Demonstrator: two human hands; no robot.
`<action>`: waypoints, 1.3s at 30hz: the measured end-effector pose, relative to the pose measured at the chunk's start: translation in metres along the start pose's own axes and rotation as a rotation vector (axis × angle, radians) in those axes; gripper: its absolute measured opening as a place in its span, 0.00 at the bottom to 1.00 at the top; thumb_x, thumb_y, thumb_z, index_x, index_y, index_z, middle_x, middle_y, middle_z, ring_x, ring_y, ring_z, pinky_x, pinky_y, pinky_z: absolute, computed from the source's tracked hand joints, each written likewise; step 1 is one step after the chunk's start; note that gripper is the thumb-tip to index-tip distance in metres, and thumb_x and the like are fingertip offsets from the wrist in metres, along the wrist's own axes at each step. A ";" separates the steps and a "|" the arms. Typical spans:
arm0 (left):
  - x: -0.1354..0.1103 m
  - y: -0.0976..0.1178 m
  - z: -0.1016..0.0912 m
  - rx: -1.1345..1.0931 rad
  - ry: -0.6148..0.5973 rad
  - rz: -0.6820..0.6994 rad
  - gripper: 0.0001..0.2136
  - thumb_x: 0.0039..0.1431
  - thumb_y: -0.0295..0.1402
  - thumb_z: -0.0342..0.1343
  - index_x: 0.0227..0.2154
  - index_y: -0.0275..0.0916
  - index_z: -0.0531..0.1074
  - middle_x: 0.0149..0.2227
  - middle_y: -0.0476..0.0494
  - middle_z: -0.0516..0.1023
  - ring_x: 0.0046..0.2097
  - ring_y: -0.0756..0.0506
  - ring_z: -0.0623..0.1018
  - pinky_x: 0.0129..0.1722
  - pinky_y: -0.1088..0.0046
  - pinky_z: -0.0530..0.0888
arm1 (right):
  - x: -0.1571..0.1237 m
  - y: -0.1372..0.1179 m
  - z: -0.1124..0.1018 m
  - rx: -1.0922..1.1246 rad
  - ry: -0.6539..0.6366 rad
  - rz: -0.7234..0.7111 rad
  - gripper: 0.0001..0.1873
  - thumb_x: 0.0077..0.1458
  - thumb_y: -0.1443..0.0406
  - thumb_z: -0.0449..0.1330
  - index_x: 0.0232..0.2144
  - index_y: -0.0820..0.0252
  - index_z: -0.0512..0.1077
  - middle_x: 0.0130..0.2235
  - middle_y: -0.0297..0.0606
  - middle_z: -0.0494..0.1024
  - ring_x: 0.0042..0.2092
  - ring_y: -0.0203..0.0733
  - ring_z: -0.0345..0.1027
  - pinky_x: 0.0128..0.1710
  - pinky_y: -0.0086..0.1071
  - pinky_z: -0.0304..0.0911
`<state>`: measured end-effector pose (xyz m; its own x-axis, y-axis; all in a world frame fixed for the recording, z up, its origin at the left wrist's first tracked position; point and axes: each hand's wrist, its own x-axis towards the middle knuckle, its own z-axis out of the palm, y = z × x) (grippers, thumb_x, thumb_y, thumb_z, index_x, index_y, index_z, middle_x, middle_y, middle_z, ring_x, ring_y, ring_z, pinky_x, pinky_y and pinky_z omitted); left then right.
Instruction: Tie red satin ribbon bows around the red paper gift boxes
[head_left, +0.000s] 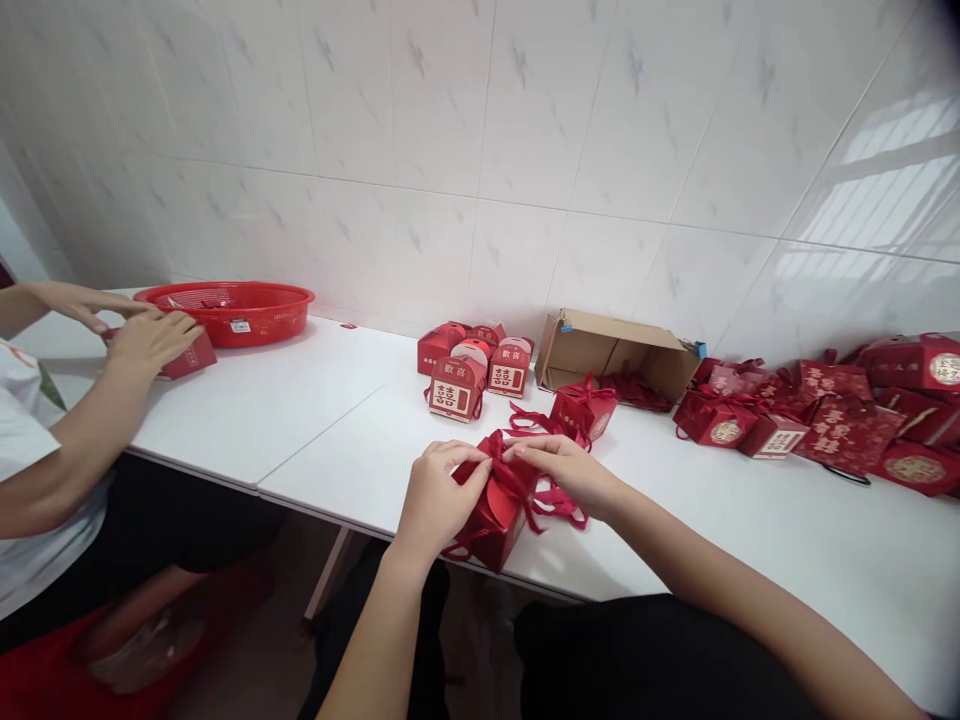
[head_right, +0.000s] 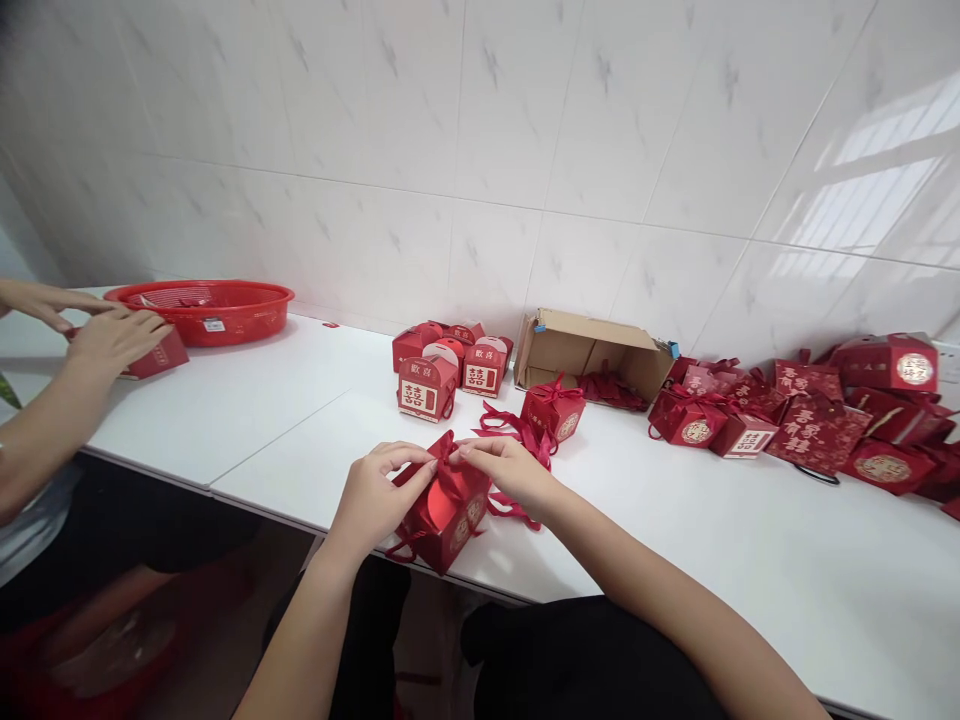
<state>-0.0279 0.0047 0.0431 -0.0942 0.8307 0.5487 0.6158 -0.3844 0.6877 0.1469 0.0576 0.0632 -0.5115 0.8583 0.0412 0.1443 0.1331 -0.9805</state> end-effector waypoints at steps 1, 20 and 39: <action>0.000 0.000 -0.002 -0.015 -0.007 -0.006 0.06 0.52 0.31 0.53 0.27 0.41 0.76 0.33 0.46 0.78 0.39 0.45 0.75 0.41 0.68 0.71 | -0.001 0.000 -0.001 -0.075 0.002 -0.032 0.14 0.48 0.56 0.60 0.32 0.61 0.74 0.38 0.40 0.76 0.41 0.39 0.69 0.42 0.33 0.63; -0.002 0.001 -0.019 -0.068 -0.086 0.049 0.06 0.50 0.29 0.54 0.27 0.42 0.76 0.33 0.48 0.78 0.38 0.47 0.76 0.40 0.72 0.72 | -0.002 -0.006 0.001 -0.442 0.150 -0.199 0.22 0.55 0.50 0.52 0.41 0.60 0.69 0.30 0.35 0.72 0.27 0.32 0.61 0.27 0.28 0.59; -0.005 0.001 -0.024 -0.062 -0.175 0.028 0.08 0.52 0.29 0.54 0.33 0.43 0.76 0.34 0.47 0.74 0.36 0.48 0.75 0.38 0.74 0.72 | -0.013 -0.020 -0.001 -0.707 -0.191 -0.672 0.19 0.55 0.75 0.48 0.44 0.55 0.70 0.38 0.39 0.68 0.39 0.36 0.63 0.40 0.32 0.63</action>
<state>-0.0453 -0.0092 0.0523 0.0627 0.8745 0.4809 0.5667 -0.4278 0.7041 0.1515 0.0446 0.0827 -0.7911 0.4100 0.4539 0.2140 0.8808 -0.4225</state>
